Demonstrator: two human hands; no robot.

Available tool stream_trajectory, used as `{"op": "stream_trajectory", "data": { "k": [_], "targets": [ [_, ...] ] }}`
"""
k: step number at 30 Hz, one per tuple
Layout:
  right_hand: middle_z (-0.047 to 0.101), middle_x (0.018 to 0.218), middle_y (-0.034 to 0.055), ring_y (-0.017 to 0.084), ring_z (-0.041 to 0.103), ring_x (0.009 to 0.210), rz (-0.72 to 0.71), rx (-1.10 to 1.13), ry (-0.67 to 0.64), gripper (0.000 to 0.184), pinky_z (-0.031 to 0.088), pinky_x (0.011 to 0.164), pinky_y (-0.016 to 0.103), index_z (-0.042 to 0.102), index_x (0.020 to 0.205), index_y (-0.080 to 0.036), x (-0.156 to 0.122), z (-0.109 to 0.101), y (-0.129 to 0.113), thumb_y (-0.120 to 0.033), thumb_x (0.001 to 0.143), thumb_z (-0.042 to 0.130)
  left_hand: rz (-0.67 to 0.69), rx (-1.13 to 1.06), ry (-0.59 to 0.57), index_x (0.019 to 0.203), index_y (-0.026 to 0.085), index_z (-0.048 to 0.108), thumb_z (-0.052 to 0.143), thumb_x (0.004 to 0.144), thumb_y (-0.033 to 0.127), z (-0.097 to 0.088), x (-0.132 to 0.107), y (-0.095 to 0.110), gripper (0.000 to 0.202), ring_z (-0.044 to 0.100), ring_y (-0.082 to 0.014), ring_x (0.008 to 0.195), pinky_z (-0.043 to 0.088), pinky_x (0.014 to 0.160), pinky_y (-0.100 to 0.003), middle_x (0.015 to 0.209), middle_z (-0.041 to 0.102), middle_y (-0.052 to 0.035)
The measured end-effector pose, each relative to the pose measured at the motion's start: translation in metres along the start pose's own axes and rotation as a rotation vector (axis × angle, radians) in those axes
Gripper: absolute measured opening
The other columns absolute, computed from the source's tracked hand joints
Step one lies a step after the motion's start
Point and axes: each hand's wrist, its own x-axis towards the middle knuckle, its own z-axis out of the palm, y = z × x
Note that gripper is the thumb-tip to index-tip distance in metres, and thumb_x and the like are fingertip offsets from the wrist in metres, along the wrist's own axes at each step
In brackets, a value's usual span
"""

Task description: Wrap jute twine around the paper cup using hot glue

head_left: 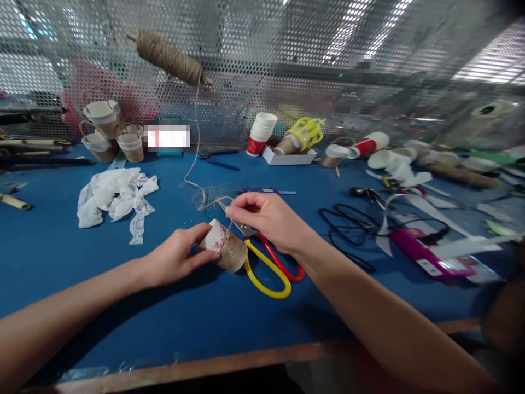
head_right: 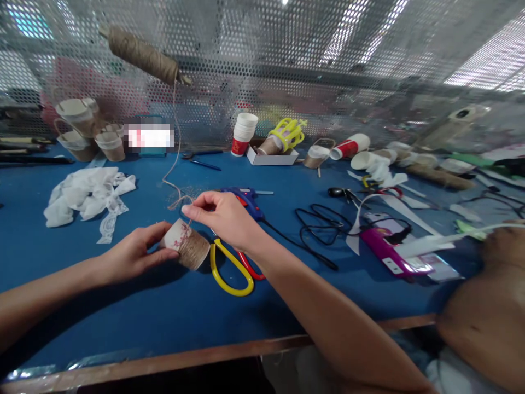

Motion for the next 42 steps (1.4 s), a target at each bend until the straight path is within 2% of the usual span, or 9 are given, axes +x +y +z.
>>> {"op": "stream_trajectory", "data": {
  "k": [4, 11, 21, 32, 39, 42],
  "targets": [
    [0.051, 0.059, -0.0026, 0.008, 0.045, 0.054, 0.0, -0.028, 0.041, 0.025, 0.037, 0.052, 0.024, 0.054, 0.067, -0.015, -0.008, -0.004, 0.002, -0.039, 0.072, 0.059, -0.012, -0.166, -0.002, 0.083, 0.013, 0.048, 0.049, 0.081, 0.031, 0.001, -0.002, 0.0, 0.018, 0.045, -0.012, 0.066, 0.039, 0.061, -0.024, 0.073, 0.049, 0.0001],
    [0.05, 0.058, -0.003, 0.008, 0.045, 0.052, -0.007, -0.005, 0.061, 0.026, 0.038, 0.052, 0.024, 0.052, 0.066, -0.015, -0.01, -0.002, 0.013, -0.039, 0.074, 0.057, -0.027, -0.298, -0.026, 0.083, 0.013, 0.05, 0.052, 0.08, 0.028, 0.002, -0.002, 0.002, 0.016, 0.047, -0.012, 0.07, 0.039, 0.063, -0.023, 0.076, 0.052, -0.0009],
    [0.052, 0.059, -0.0018, 0.009, 0.046, 0.055, 0.055, -0.041, 0.024, 0.025, 0.038, 0.054, 0.024, 0.054, 0.068, -0.014, -0.013, 0.002, 0.018, -0.038, 0.075, 0.055, 0.017, -0.29, -0.05, 0.079, 0.013, 0.051, 0.051, 0.081, 0.025, 0.0, -0.004, 0.007, 0.012, 0.046, -0.0106, 0.066, 0.038, 0.059, -0.021, 0.073, 0.05, 0.0008],
    [0.05, 0.06, -0.0026, 0.008, 0.045, 0.052, 0.126, -0.032, -0.035, 0.023, 0.035, 0.049, 0.022, 0.049, 0.069, -0.016, -0.019, 0.007, 0.017, -0.037, 0.078, 0.053, 0.101, -0.173, -0.01, 0.08, 0.013, 0.051, 0.051, 0.081, 0.021, 0.001, -0.006, 0.006, 0.008, 0.045, -0.0084, 0.061, 0.036, 0.055, -0.018, 0.07, 0.052, 0.0019],
    [0.045, 0.061, -0.0024, 0.01, 0.042, 0.057, 0.079, -0.22, -0.038, 0.027, 0.032, 0.053, 0.025, 0.043, 0.066, -0.018, -0.021, 0.011, 0.018, -0.036, 0.086, 0.038, 0.022, -0.233, 0.001, 0.078, 0.014, 0.05, 0.052, 0.08, 0.023, -0.002, -0.006, 0.012, 0.009, 0.045, -0.0097, 0.062, 0.037, 0.056, -0.019, 0.069, 0.052, 0.0013],
    [0.041, 0.06, -0.0035, 0.01, 0.039, 0.056, 0.085, -0.224, -0.048, 0.028, 0.032, 0.054, 0.026, 0.039, 0.065, -0.019, -0.02, 0.011, 0.019, -0.036, 0.087, 0.036, -0.011, -0.322, -0.012, 0.082, 0.014, 0.051, 0.05, 0.08, 0.024, -0.003, -0.007, 0.014, 0.01, 0.045, -0.01, 0.064, 0.038, 0.056, -0.019, 0.072, 0.051, 0.0006]
  ]
}}
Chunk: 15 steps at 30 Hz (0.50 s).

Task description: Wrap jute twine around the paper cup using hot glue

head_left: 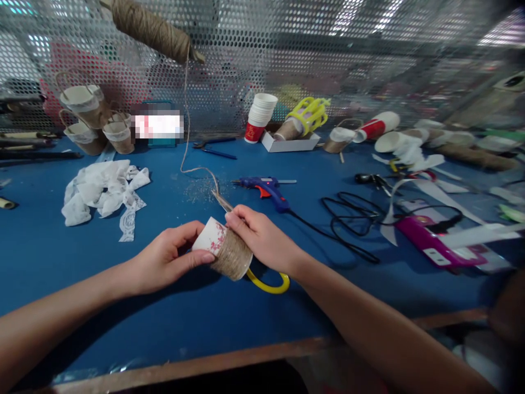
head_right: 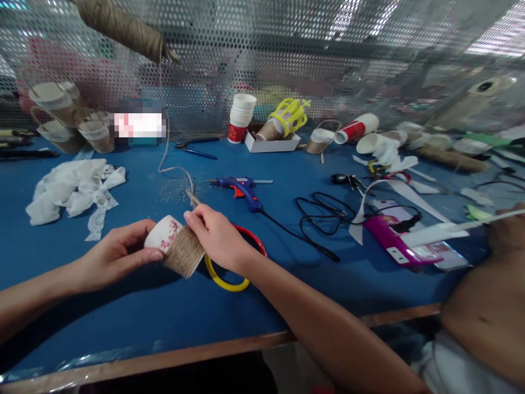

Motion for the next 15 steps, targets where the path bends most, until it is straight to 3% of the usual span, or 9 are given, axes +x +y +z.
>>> {"op": "stream_trajectory", "data": {
  "k": [6, 15],
  "targets": [
    [0.04, 0.06, -0.0034, 0.01, 0.039, 0.057, 0.038, 0.08, -0.029, 0.029, 0.032, 0.053, 0.025, 0.037, 0.065, -0.02, 0.0014, 0.001, 0.0016, -0.04, 0.086, 0.037, -0.106, -0.258, -0.071, 0.087, 0.014, 0.051, 0.059, 0.074, 0.02, 0.0016, 0.0018, 0.0031, 0.017, 0.051, -0.0103, 0.068, 0.043, 0.064, -0.021, 0.076, 0.055, 0.0006],
    [0.042, 0.059, -0.0035, 0.01, 0.039, 0.055, -0.004, 0.021, 0.019, 0.028, 0.032, 0.053, 0.025, 0.038, 0.065, -0.02, 0.001, 0.0028, -0.0019, -0.037, 0.086, 0.037, -0.09, -0.145, -0.073, 0.097, 0.011, 0.056, 0.058, 0.075, 0.023, 0.0036, -0.0014, -0.0034, 0.024, 0.057, -0.015, 0.078, 0.046, 0.074, -0.026, 0.088, 0.063, -0.0047]
  ]
}}
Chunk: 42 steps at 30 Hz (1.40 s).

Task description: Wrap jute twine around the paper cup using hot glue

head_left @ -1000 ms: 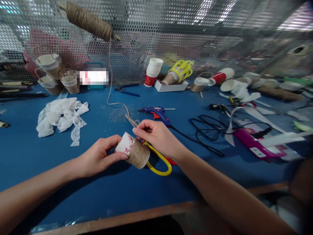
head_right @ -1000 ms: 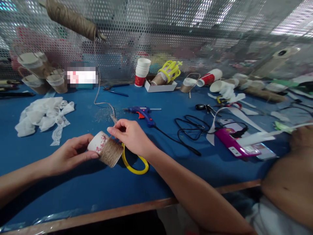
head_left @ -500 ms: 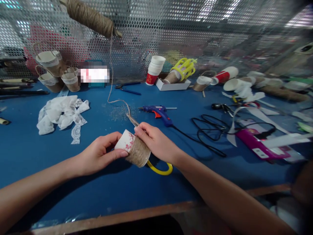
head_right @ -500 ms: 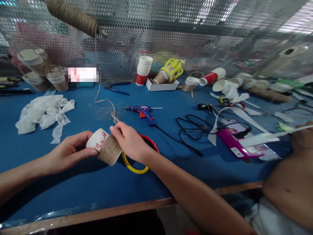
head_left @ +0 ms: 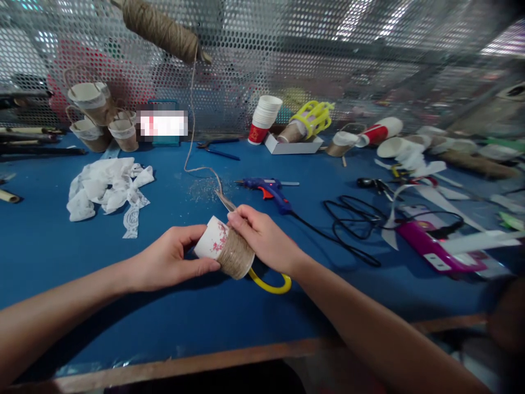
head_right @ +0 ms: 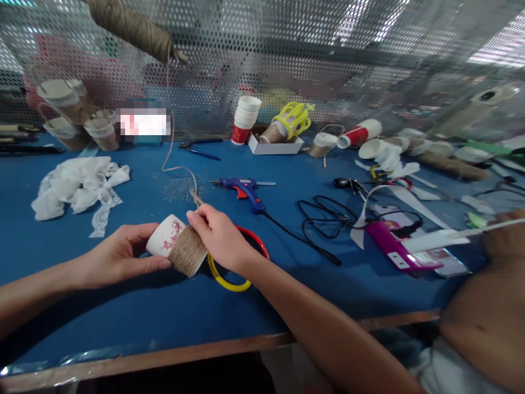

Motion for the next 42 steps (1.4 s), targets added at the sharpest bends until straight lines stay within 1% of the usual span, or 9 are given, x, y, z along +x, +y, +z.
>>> {"op": "stream_trajectory", "data": {
  "k": [5, 8, 13, 18, 23, 29, 35, 38, 42],
  "targets": [
    [0.047, 0.062, -0.0021, 0.011, 0.042, 0.056, -0.082, -0.102, 0.104, 0.025, 0.033, 0.055, 0.026, 0.04, 0.069, -0.02, -0.006, 0.005, 0.001, -0.037, 0.087, 0.037, 0.024, 0.097, -0.002, 0.099, 0.013, 0.054, 0.061, 0.073, 0.024, 0.001, 0.001, 0.001, 0.03, 0.056, -0.0174, 0.086, 0.045, 0.079, -0.029, 0.094, 0.062, -0.0052],
    [0.05, 0.066, -0.0002, 0.012, 0.045, 0.059, -0.144, -0.185, 0.149, 0.023, 0.035, 0.057, 0.026, 0.04, 0.069, -0.02, -0.01, 0.01, 0.001, -0.035, 0.087, 0.037, -0.048, 0.089, 0.044, 0.097, 0.013, 0.052, 0.063, 0.07, 0.029, 0.004, 0.002, 0.002, 0.034, 0.056, -0.0167, 0.079, 0.047, 0.072, -0.028, 0.089, 0.061, -0.0048],
    [0.052, 0.07, 0.0021, 0.013, 0.048, 0.061, -0.194, -0.304, 0.18, 0.02, 0.038, 0.057, 0.028, 0.04, 0.07, -0.02, -0.013, 0.017, -0.001, -0.032, 0.086, 0.037, -0.142, 0.041, 0.084, 0.087, 0.012, 0.052, 0.062, 0.069, 0.031, 0.011, 0.003, 0.005, 0.028, 0.05, -0.0115, 0.063, 0.043, 0.059, -0.023, 0.074, 0.056, -0.0002],
    [0.051, 0.074, 0.0041, 0.014, 0.049, 0.066, -0.263, -0.301, 0.187, 0.02, 0.039, 0.06, 0.028, 0.041, 0.068, -0.019, -0.013, 0.014, -0.002, -0.029, 0.085, 0.038, -0.206, 0.018, 0.054, 0.088, 0.011, 0.052, 0.061, 0.069, 0.028, 0.013, 0.004, 0.003, 0.027, 0.045, -0.0101, 0.06, 0.04, 0.056, -0.022, 0.071, 0.053, 0.0012],
    [0.051, 0.073, 0.0027, 0.013, 0.048, 0.066, -0.252, -0.189, 0.185, 0.02, 0.04, 0.062, 0.028, 0.042, 0.067, -0.02, -0.012, 0.012, -0.001, -0.029, 0.085, 0.039, -0.189, 0.04, 0.046, 0.092, 0.012, 0.052, 0.061, 0.069, 0.029, 0.012, 0.003, 0.001, 0.029, 0.046, -0.0109, 0.062, 0.041, 0.058, -0.022, 0.073, 0.054, 0.0005],
    [0.051, 0.075, 0.0029, 0.014, 0.048, 0.069, -0.216, -0.181, 0.158, 0.021, 0.041, 0.064, 0.028, 0.042, 0.068, -0.02, -0.012, 0.014, 0.001, -0.03, 0.086, 0.039, -0.117, 0.099, 0.075, 0.09, 0.013, 0.054, 0.06, 0.071, 0.029, 0.012, 0.001, -0.001, 0.025, 0.047, -0.0113, 0.063, 0.042, 0.059, -0.022, 0.073, 0.055, 0.0002],
    [0.049, 0.063, -0.0009, 0.012, 0.047, 0.057, -0.138, -0.172, 0.088, 0.022, 0.038, 0.054, 0.026, 0.039, 0.072, -0.02, -0.014, 0.016, 0.0, -0.035, 0.088, 0.034, -0.056, 0.078, 0.073, 0.089, 0.011, 0.054, 0.06, 0.072, 0.028, 0.012, 0.0, -0.003, 0.024, 0.049, -0.0117, 0.065, 0.043, 0.062, -0.023, 0.076, 0.057, -0.0017],
    [0.049, 0.064, -0.0007, 0.011, 0.047, 0.057, -0.159, -0.174, 0.086, 0.022, 0.038, 0.054, 0.026, 0.038, 0.072, -0.02, -0.015, 0.016, 0.0, -0.035, 0.088, 0.033, -0.059, 0.082, 0.056, 0.091, 0.011, 0.053, 0.059, 0.073, 0.029, 0.011, 0.0, -0.001, 0.026, 0.049, -0.0121, 0.065, 0.043, 0.062, -0.023, 0.077, 0.057, -0.0023],
    [0.052, 0.077, 0.0051, 0.014, 0.051, 0.068, -0.246, -0.263, 0.147, 0.018, 0.042, 0.062, 0.029, 0.04, 0.075, -0.019, -0.015, 0.019, 0.003, -0.031, 0.087, 0.034, -0.086, 0.111, 0.057, 0.087, 0.012, 0.052, 0.06, 0.071, 0.031, 0.011, 0.001, 0.005, 0.025, 0.05, -0.0142, 0.07, 0.043, 0.065, -0.026, 0.08, 0.058, -0.0035]
  ]
}}
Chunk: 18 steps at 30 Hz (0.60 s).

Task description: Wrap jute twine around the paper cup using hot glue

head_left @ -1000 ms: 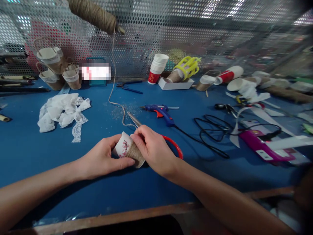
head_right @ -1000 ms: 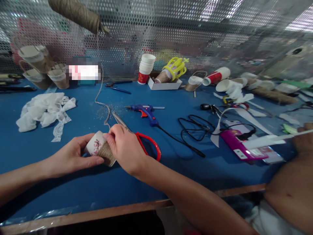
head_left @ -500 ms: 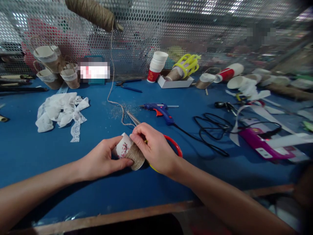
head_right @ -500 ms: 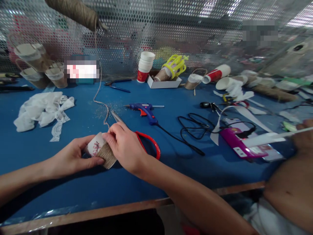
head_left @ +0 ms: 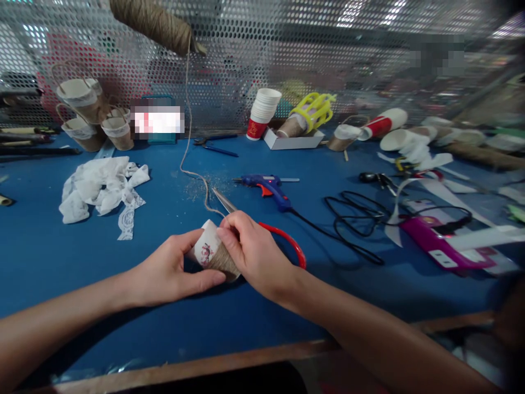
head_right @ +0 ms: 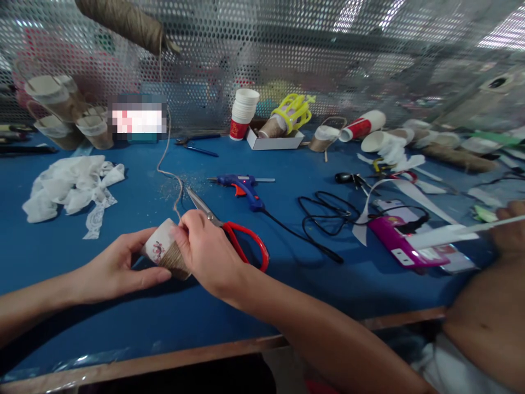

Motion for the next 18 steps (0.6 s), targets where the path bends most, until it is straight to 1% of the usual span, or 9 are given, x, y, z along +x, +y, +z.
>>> {"op": "stream_trajectory", "data": {
  "k": [3, 6, 11, 14, 18],
  "targets": [
    [0.052, 0.081, 0.0084, 0.017, 0.052, 0.073, -0.095, -0.087, 0.014, 0.017, 0.043, 0.064, 0.031, 0.041, 0.076, -0.018, -0.0012, 0.0048, 0.0007, -0.028, 0.087, 0.033, -0.071, -0.044, 0.025, 0.083, 0.012, 0.051, 0.058, 0.071, 0.032, 0.0013, 0.0027, 0.0014, 0.024, 0.048, -0.0125, 0.064, 0.041, 0.059, -0.024, 0.074, 0.055, -0.0011],
    [0.052, 0.08, 0.0079, 0.017, 0.052, 0.074, -0.136, -0.113, 0.012, 0.016, 0.044, 0.063, 0.03, 0.041, 0.076, -0.018, -0.0009, 0.0071, 0.0009, -0.027, 0.087, 0.034, -0.114, -0.1, 0.041, 0.081, 0.012, 0.049, 0.058, 0.069, 0.029, 0.0036, 0.0041, -0.0015, 0.023, 0.045, -0.0102, 0.06, 0.039, 0.055, -0.022, 0.069, 0.052, 0.0012],
    [0.052, 0.08, 0.0048, 0.014, 0.051, 0.07, -0.066, -0.032, 0.013, 0.015, 0.043, 0.063, 0.029, 0.04, 0.073, -0.019, 0.002, 0.0023, 0.002, -0.027, 0.086, 0.038, -0.121, -0.06, 0.05, 0.079, 0.011, 0.05, 0.057, 0.069, 0.024, 0.004, 0.003, -0.002, 0.017, 0.042, -0.0095, 0.06, 0.037, 0.056, -0.021, 0.067, 0.051, 0.0023],
    [0.052, 0.079, 0.0035, 0.013, 0.05, 0.071, -0.032, 0.031, -0.01, 0.015, 0.043, 0.066, 0.028, 0.041, 0.073, -0.02, 0.0028, 0.0005, 0.0039, -0.027, 0.087, 0.038, -0.109, -0.057, 0.04, 0.078, 0.011, 0.05, 0.057, 0.069, 0.023, 0.0033, 0.0027, 0.0, 0.016, 0.043, -0.0096, 0.06, 0.037, 0.056, -0.021, 0.067, 0.051, 0.0021],
    [0.052, 0.073, 0.0024, 0.013, 0.049, 0.068, 0.022, 0.061, -0.046, 0.018, 0.042, 0.064, 0.028, 0.042, 0.076, -0.019, 0.0028, 0.0017, 0.0052, -0.031, 0.088, 0.035, -0.072, -0.042, 0.033, 0.082, 0.011, 0.052, 0.057, 0.07, 0.023, 0.0034, 0.0019, -0.0012, 0.017, 0.043, -0.0099, 0.062, 0.037, 0.058, -0.021, 0.07, 0.052, 0.0016]
  ]
}}
